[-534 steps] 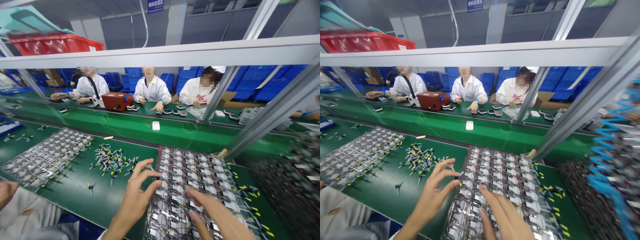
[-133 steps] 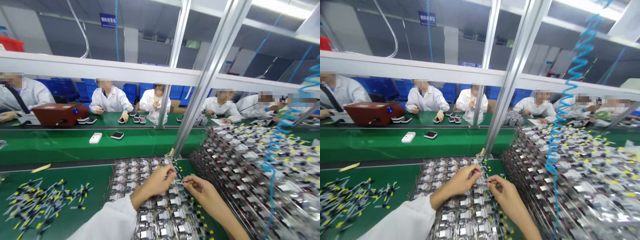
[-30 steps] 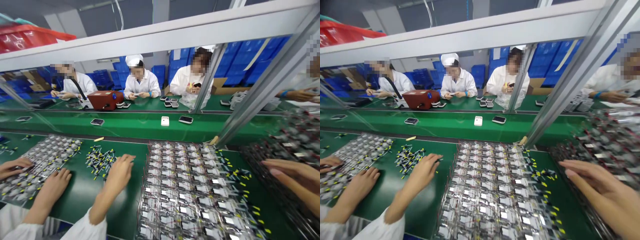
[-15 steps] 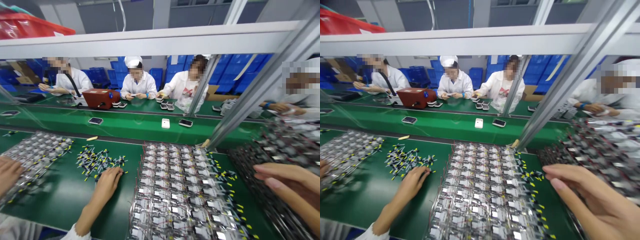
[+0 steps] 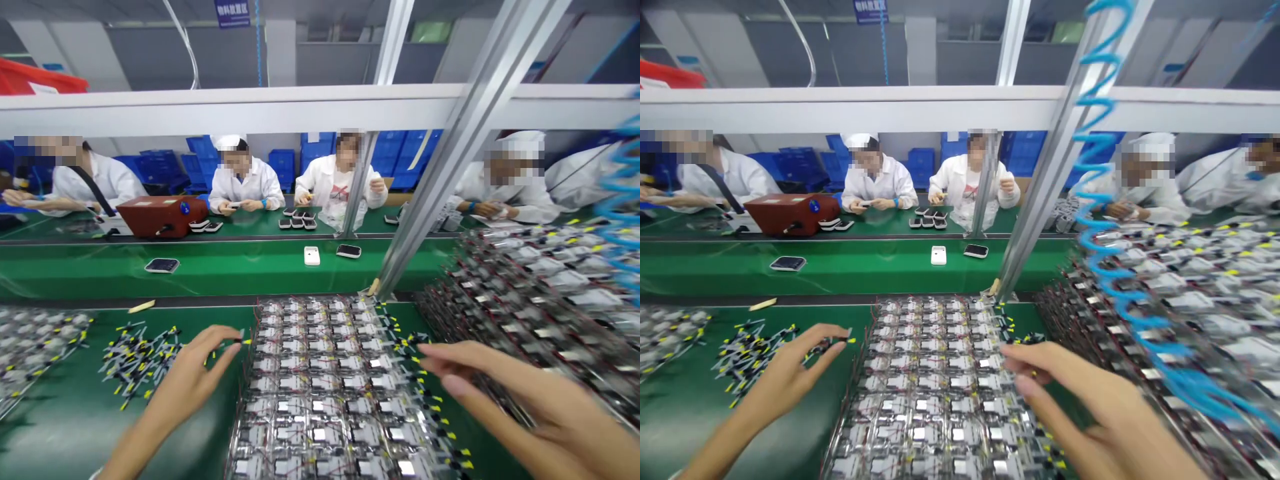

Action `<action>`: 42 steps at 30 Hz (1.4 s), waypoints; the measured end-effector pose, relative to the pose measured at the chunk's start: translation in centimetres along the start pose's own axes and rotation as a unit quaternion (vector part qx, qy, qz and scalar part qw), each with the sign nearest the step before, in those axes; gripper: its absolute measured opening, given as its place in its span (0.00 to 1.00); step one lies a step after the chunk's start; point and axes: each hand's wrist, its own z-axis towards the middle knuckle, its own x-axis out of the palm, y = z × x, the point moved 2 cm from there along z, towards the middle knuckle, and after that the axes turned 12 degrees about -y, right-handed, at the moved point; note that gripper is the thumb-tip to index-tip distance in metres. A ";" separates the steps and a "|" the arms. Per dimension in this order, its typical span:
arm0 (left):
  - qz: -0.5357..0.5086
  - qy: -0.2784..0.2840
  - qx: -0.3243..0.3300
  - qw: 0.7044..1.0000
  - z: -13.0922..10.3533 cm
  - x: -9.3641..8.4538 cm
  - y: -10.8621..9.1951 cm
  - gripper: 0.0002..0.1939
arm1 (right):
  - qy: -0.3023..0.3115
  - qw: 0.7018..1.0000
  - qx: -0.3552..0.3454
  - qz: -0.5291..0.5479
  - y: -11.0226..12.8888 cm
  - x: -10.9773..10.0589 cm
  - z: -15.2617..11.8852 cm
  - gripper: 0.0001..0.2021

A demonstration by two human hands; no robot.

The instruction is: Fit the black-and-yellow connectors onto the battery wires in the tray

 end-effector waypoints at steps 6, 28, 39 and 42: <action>-0.155 0.140 0.224 0.952 6.7 6.0 -14.9 0.07 | 0.103 0.985 0.043 0.132 1.6 6.3 3.6 0.23; 0.038 0.170 0.426 0.888 12.1 20.3 -13.5 0.15 | 0.043 0.952 0.189 0.236 -12.3 12.4 7.4 0.25; -0.086 0.172 0.320 0.928 12.2 20.7 -13.0 0.09 | 0.059 0.966 0.140 0.207 -12.0 13.4 7.6 0.15; -0.105 0.170 0.292 0.935 12.4 20.6 -12.6 0.13 | 0.064 0.966 0.136 0.210 -11.6 13.7 7.8 0.15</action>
